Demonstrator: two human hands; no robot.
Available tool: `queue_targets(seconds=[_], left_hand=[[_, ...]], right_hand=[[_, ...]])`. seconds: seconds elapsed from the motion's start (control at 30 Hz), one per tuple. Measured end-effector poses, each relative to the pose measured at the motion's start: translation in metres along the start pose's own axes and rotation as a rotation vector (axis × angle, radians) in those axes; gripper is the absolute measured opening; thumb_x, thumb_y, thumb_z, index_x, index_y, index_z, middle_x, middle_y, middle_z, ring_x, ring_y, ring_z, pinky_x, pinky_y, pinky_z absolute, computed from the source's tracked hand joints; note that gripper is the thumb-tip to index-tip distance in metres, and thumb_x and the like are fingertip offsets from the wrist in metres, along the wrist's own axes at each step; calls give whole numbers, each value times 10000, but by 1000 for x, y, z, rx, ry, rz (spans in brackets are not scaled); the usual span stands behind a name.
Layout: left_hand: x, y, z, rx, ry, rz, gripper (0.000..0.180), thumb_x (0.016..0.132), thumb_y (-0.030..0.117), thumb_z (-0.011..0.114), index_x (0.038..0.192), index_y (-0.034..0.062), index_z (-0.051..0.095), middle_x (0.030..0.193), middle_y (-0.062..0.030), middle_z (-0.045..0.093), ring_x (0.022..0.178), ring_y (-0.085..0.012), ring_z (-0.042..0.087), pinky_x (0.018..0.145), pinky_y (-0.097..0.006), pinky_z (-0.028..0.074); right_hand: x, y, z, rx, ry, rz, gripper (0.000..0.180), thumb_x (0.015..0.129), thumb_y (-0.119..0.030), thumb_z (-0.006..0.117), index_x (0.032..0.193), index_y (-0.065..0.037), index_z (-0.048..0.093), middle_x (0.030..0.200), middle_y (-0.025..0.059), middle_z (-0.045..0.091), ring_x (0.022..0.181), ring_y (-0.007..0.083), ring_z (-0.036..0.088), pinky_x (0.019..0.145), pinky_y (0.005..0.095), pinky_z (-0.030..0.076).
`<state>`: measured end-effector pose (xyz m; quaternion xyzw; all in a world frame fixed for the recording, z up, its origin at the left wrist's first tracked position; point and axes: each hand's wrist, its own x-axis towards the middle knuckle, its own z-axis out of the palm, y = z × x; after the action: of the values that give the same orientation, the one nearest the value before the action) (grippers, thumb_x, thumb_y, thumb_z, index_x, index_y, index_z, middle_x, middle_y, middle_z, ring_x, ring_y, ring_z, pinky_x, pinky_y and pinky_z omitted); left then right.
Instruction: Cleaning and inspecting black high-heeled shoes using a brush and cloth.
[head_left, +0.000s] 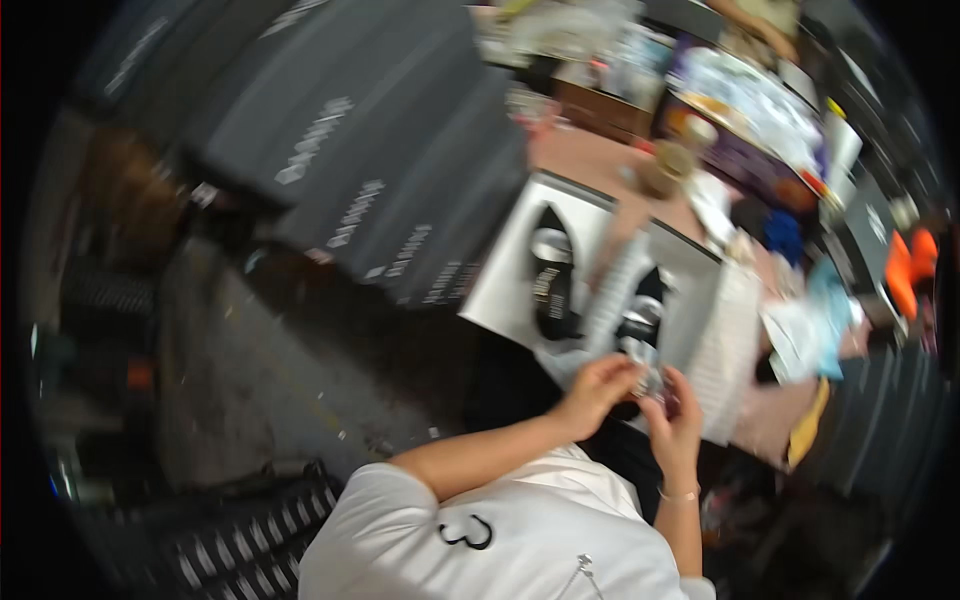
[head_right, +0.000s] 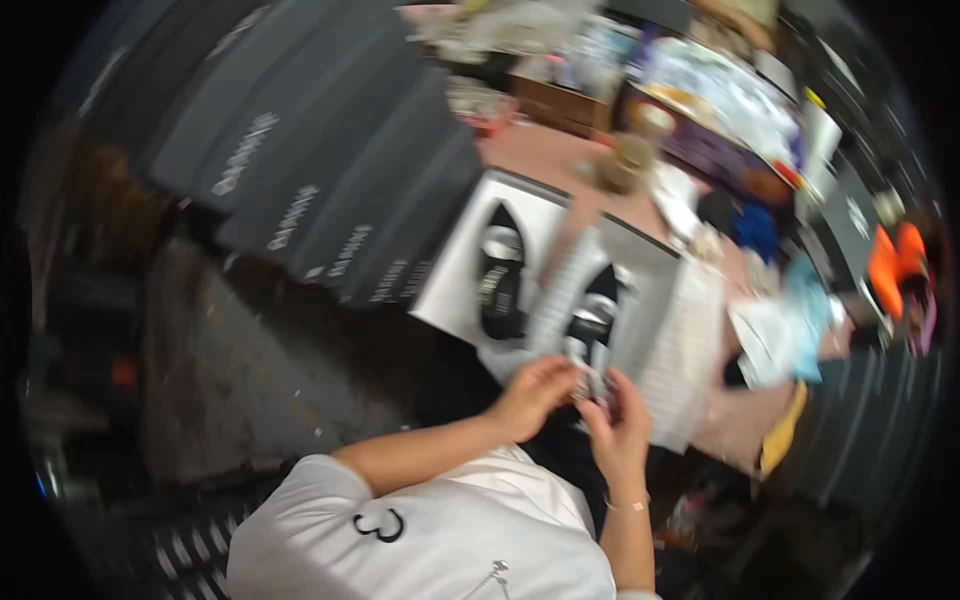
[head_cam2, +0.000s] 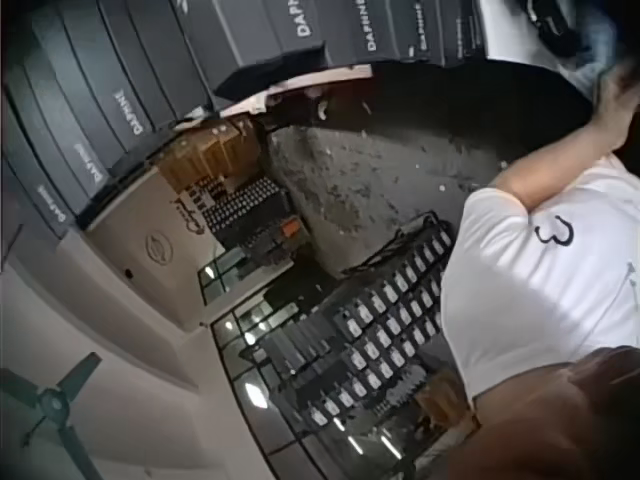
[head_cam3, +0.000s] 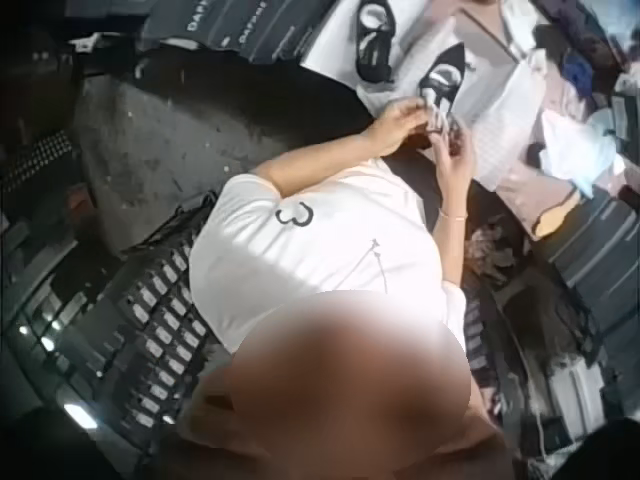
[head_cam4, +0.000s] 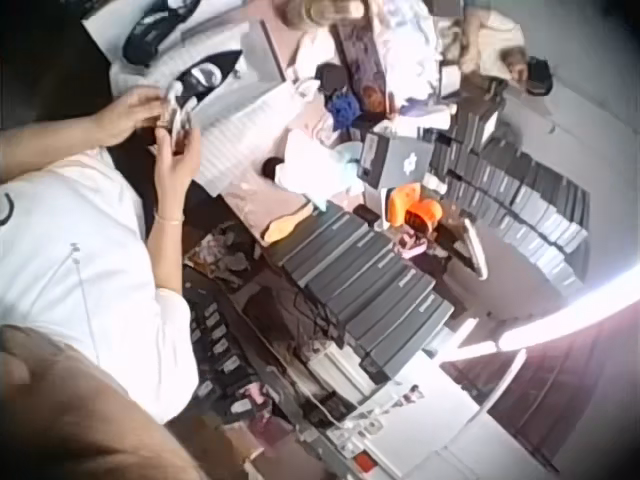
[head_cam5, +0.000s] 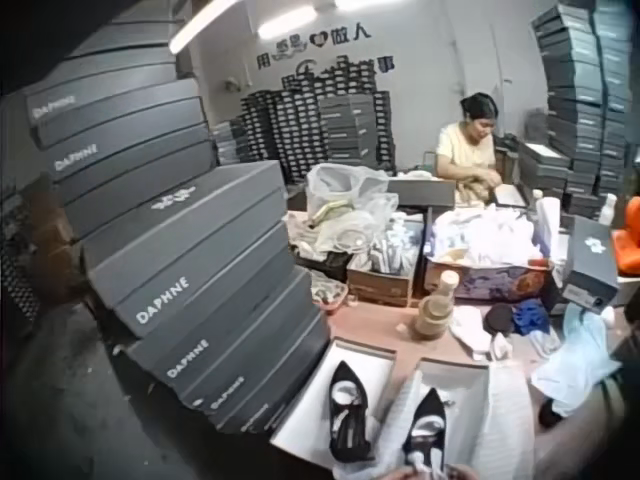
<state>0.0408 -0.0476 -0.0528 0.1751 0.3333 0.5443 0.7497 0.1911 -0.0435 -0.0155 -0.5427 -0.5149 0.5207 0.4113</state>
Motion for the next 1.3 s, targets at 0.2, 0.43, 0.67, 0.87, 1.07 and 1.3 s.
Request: queue_targets(seconds=[0.2, 0.43, 0.67, 0.87, 1.07, 1.3], left_hand=[[6, -5, 9, 396, 88, 301, 183, 921, 178, 668, 968, 2, 676, 909, 7, 600, 863, -43, 559, 723, -197, 465], [21, 13, 14, -145, -35, 29, 238, 967, 194, 578, 1124, 18, 611, 1026, -55, 656, 945, -128, 624, 860, -280, 493], [8, 40, 23, -11, -36, 20, 382, 946, 27, 558, 1319, -18, 491, 1220, -129, 607, 1116, -192, 603, 981, -332, 481], [6, 36, 26, 87, -58, 3, 435, 938, 3, 563, 1360, -18, 457, 1223, -128, 605, 1127, -180, 590, 964, -320, 488], [2, 32, 30, 123, -46, 63, 359, 939, -23, 552, 1295, -41, 508, 1161, -93, 619, 1070, -136, 589, 936, -269, 478], [0, 24, 29, 206, -80, 87, 445, 939, -8, 571, 1367, -35, 451, 1147, -100, 619, 1048, -144, 598, 929, -287, 484]], right_hand=[[-3, 2, 7, 136, -116, 210, 145, 861, -36, 653, 814, -74, 522, 665, -76, 446, 506, 1, 377, 422, 170, 262], [5, -8, -12, 120, -162, 82, 433, 811, -21, 702, 1215, 41, 562, 941, 0, 575, 802, 60, 510, 682, 205, 426], [9, -52, -17, -400, -58, -206, 402, 825, -37, 697, 1217, -10, 610, 838, 77, 576, 640, 139, 544, 570, 262, 455], [1, -48, -17, -532, -15, -340, 395, 816, -73, 725, 1194, -17, 623, 829, 95, 588, 578, 178, 569, 521, 291, 478], [2, -41, -14, -468, 6, -333, 409, 814, -5, 708, 1212, -10, 613, 845, 78, 579, 567, 114, 511, 511, 244, 434], [5, -37, -7, -371, 25, -278, 384, 837, -31, 701, 1203, 14, 596, 832, 107, 563, 603, 166, 566, 540, 282, 480]])
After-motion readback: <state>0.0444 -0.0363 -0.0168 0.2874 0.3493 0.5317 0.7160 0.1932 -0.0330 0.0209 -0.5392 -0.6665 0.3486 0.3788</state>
